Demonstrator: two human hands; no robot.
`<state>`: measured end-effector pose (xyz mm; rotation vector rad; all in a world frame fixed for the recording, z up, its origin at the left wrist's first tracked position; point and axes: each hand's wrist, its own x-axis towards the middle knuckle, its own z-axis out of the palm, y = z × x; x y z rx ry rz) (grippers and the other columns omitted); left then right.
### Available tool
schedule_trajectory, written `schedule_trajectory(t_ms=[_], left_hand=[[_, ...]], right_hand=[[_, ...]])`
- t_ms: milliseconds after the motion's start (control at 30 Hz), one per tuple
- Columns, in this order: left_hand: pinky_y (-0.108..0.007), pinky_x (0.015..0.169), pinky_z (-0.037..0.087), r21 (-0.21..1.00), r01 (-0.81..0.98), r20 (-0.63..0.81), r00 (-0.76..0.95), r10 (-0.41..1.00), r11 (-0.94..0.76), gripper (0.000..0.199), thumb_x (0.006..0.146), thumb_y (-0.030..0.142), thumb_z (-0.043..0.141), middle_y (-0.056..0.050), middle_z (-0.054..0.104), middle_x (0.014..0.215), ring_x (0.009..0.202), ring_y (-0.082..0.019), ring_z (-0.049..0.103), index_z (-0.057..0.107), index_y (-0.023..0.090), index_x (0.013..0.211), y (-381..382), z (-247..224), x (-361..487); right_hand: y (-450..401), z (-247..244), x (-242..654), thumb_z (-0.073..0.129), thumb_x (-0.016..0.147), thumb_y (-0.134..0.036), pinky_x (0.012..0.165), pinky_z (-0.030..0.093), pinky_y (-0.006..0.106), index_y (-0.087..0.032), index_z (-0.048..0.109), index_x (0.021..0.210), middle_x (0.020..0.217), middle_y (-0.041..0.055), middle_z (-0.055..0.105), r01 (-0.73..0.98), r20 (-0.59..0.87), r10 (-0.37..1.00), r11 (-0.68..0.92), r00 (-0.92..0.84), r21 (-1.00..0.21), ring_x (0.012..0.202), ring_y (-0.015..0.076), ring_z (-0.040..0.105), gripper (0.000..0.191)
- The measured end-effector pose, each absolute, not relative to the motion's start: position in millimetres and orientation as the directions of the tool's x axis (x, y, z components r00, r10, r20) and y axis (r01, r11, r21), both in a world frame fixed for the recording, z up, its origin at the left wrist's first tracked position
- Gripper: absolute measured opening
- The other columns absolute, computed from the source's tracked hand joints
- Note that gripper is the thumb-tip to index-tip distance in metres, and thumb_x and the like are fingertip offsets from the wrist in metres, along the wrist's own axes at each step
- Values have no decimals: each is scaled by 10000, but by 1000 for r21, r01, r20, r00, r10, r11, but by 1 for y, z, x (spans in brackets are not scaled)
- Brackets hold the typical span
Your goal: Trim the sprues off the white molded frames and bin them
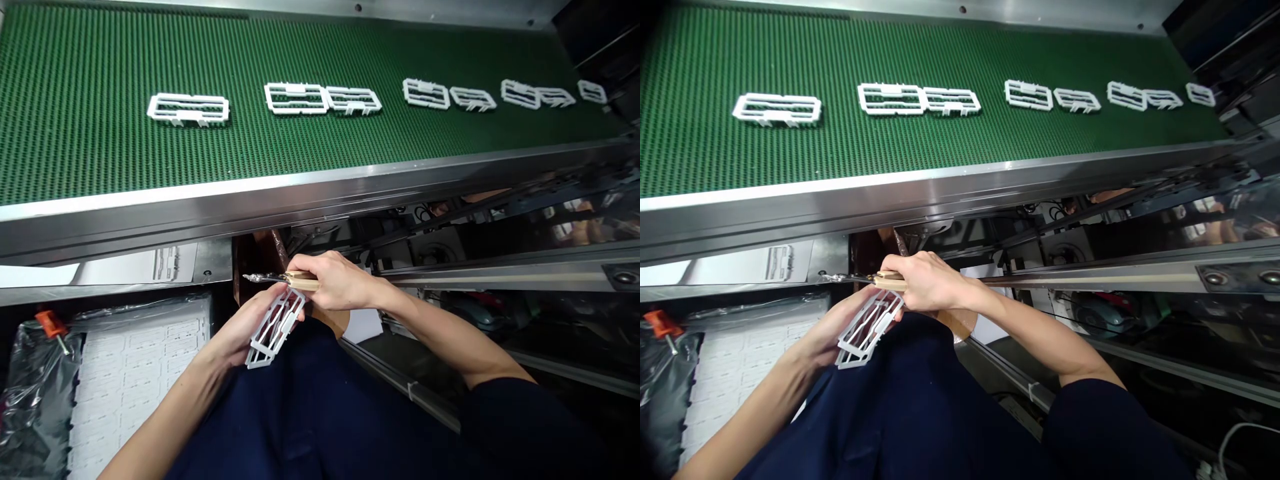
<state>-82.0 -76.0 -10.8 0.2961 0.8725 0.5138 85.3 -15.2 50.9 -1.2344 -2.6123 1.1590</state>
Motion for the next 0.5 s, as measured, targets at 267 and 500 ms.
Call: schedule_trajectory(t_ms=[267, 500], left_hand=[[-184, 451, 435, 428, -276, -666, 547, 507, 861, 318, 832, 377, 512, -101, 674, 716, 531, -133, 579, 673, 102, 824, -74, -11, -81], [-188, 461, 454, 409, -266, -681, 548, 486, 873, 304, 797, 394, 569, -92, 672, 677, 546, -147, 598, 674, 109, 786, -76, -20, -83]], right_hand=[[-15, 48, 84, 579, 641, -135, 506, 249, 196, -216, 534, 855, 672, -39, 585, 662, -278, 652, 464, -705, -589, 573, 107, 512, 233], [-22, 40, 84, 574, 691, -183, 529, 270, 193, -209, 513, 863, 740, -40, 604, 639, -225, 675, 460, -703, -617, 596, 97, 516, 185]])
